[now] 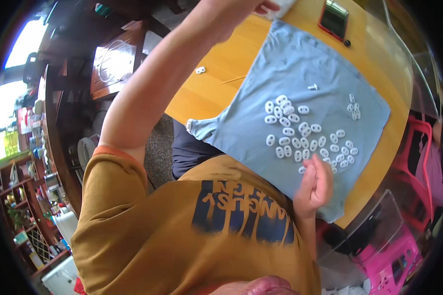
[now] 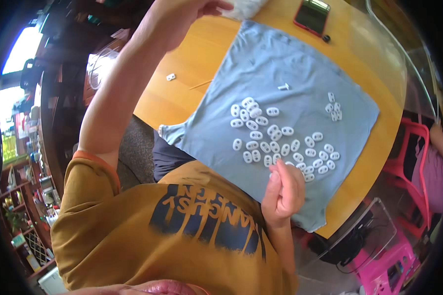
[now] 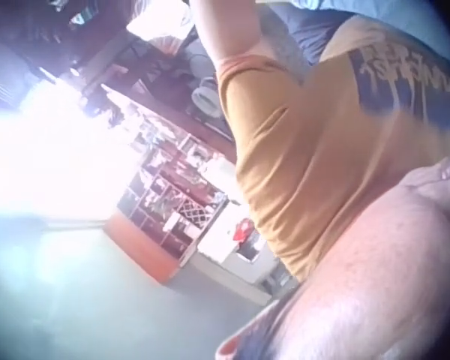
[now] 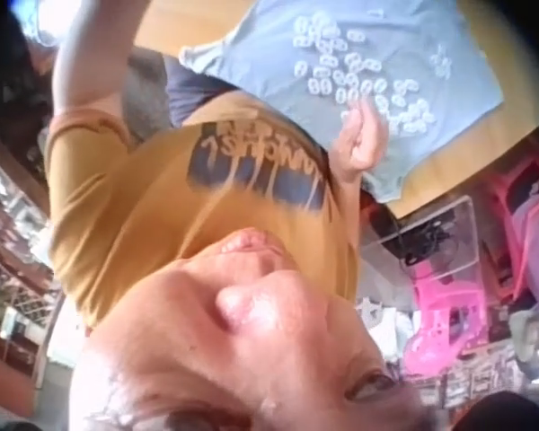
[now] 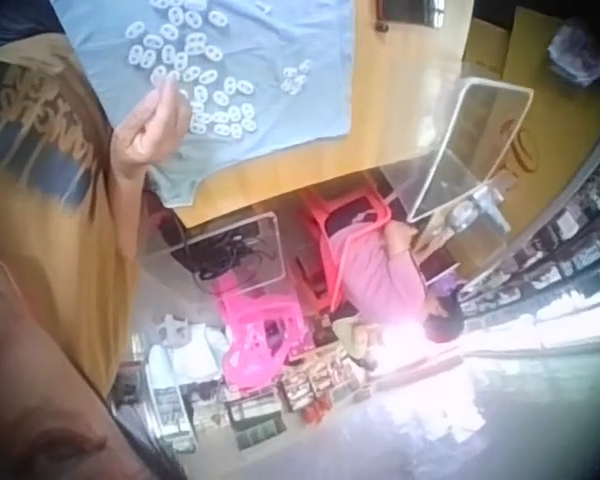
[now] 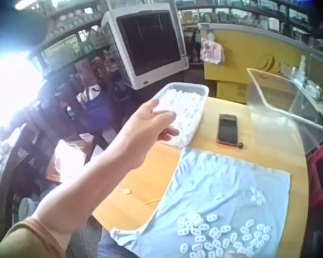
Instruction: Inspecting and sorting various small white plastic components on a blue cloth surface.
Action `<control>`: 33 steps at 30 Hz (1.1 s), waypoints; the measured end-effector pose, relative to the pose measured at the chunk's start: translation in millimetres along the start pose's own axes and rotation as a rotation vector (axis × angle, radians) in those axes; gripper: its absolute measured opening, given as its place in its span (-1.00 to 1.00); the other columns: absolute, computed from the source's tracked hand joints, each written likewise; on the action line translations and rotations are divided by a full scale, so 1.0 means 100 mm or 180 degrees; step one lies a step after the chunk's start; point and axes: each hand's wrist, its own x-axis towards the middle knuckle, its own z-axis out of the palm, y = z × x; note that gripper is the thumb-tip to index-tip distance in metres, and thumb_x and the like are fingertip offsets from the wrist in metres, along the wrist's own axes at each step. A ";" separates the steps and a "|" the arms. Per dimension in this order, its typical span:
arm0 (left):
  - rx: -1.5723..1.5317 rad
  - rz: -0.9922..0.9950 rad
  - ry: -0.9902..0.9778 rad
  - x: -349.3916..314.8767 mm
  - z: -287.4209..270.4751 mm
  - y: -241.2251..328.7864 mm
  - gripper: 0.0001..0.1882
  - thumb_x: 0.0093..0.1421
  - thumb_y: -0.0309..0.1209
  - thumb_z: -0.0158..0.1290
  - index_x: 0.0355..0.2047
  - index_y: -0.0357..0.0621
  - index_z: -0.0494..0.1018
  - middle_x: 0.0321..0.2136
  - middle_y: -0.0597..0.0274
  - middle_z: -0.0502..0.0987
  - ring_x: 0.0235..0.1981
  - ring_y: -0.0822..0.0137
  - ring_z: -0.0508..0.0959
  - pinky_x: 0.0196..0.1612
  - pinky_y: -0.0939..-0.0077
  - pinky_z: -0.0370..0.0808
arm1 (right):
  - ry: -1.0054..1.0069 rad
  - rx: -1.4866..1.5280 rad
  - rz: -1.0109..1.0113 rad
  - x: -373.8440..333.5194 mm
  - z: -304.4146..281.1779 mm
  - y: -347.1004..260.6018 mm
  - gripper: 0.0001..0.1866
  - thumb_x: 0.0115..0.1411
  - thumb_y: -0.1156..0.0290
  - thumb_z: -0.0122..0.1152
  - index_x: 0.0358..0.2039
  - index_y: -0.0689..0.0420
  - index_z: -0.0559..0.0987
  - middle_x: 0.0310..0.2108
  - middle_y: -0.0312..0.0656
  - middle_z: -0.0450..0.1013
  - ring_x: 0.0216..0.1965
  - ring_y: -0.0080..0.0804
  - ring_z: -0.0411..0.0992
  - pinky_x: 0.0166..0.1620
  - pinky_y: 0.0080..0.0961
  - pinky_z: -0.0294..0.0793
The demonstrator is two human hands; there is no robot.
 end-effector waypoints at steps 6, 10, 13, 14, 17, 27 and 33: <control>0.1207 -0.0253 -0.0679 -0.70 0.06 -0.25 -0.80 0.15 -0.47 -0.03 -0.25 -0.30 0.47 -0.42 0.26 0.50 -0.42 0.52 0.50 -0.31 0.68 0.44 | -0.0069 0.0253 -0.0212 0.12 0.04 0.03 -0.77 0.04 0.70 0.00 -0.24 0.35 0.47 -0.55 -0.10 0.43 -0.55 -0.35 0.36 -0.45 -0.54 0.33; 0.2083 0.0252 -0.0770 -0.92 0.05 -0.34 -0.85 0.12 -0.53 -0.01 -0.29 -0.29 0.47 -0.42 0.22 0.50 -0.42 0.47 0.51 -0.35 0.64 0.44 | -0.0045 0.0393 -0.0130 0.12 0.02 0.06 -0.77 0.03 0.71 -0.01 -0.25 0.36 0.47 -0.56 -0.10 0.42 -0.57 -0.35 0.35 -0.48 -0.53 0.33; 0.2319 0.0813 -0.0508 -0.96 0.09 -0.49 -0.88 0.05 -0.47 0.04 -0.39 -0.22 0.50 -0.51 0.15 0.47 -0.49 0.22 0.49 -0.43 0.46 0.42 | -0.0100 0.0492 -0.0151 0.13 0.03 0.09 -0.77 0.03 0.71 -0.01 -0.26 0.37 0.46 -0.56 -0.10 0.42 -0.58 -0.35 0.35 -0.49 -0.53 0.32; 0.2359 0.0918 -0.0562 -0.92 0.07 -0.56 -0.88 0.05 -0.48 0.02 -0.38 -0.20 0.49 -0.47 0.10 0.47 -0.46 0.11 0.48 -0.39 0.37 0.43 | -0.0115 0.0525 -0.0194 0.14 0.03 0.10 -0.77 0.03 0.71 -0.01 -0.26 0.37 0.46 -0.56 -0.10 0.42 -0.58 -0.36 0.34 -0.49 -0.52 0.32; 0.2691 0.0853 -0.0505 -0.84 0.10 -0.61 -0.85 0.04 -0.46 0.03 -0.35 -0.17 0.49 -0.44 0.11 0.46 -0.43 0.10 0.48 -0.36 0.34 0.44 | -0.0125 0.0540 -0.0158 0.15 0.02 0.09 -0.78 0.03 0.71 -0.02 -0.26 0.37 0.46 -0.56 -0.11 0.42 -0.58 -0.36 0.34 -0.49 -0.53 0.32; 0.3312 0.1439 -0.0769 -0.76 0.01 -0.83 -0.85 -0.06 -0.47 0.05 -0.41 -0.12 0.49 -0.43 0.18 0.44 -0.43 0.11 0.46 -0.37 0.28 0.40 | -0.0156 0.0558 -0.0138 0.18 0.04 0.12 -0.77 0.04 0.70 -0.02 -0.24 0.36 0.46 -0.56 -0.12 0.42 -0.60 -0.39 0.33 -0.51 -0.55 0.29; 0.3174 0.1312 -0.0594 -0.74 0.04 -0.79 -0.87 -0.07 -0.47 0.06 -0.44 -0.11 0.48 -0.47 0.21 0.43 -0.44 0.14 0.47 -0.38 0.30 0.41 | -0.0189 0.0537 -0.0175 0.18 0.03 0.13 -0.77 0.05 0.68 -0.02 -0.23 0.36 0.45 -0.57 -0.13 0.42 -0.60 -0.39 0.32 -0.52 -0.55 0.29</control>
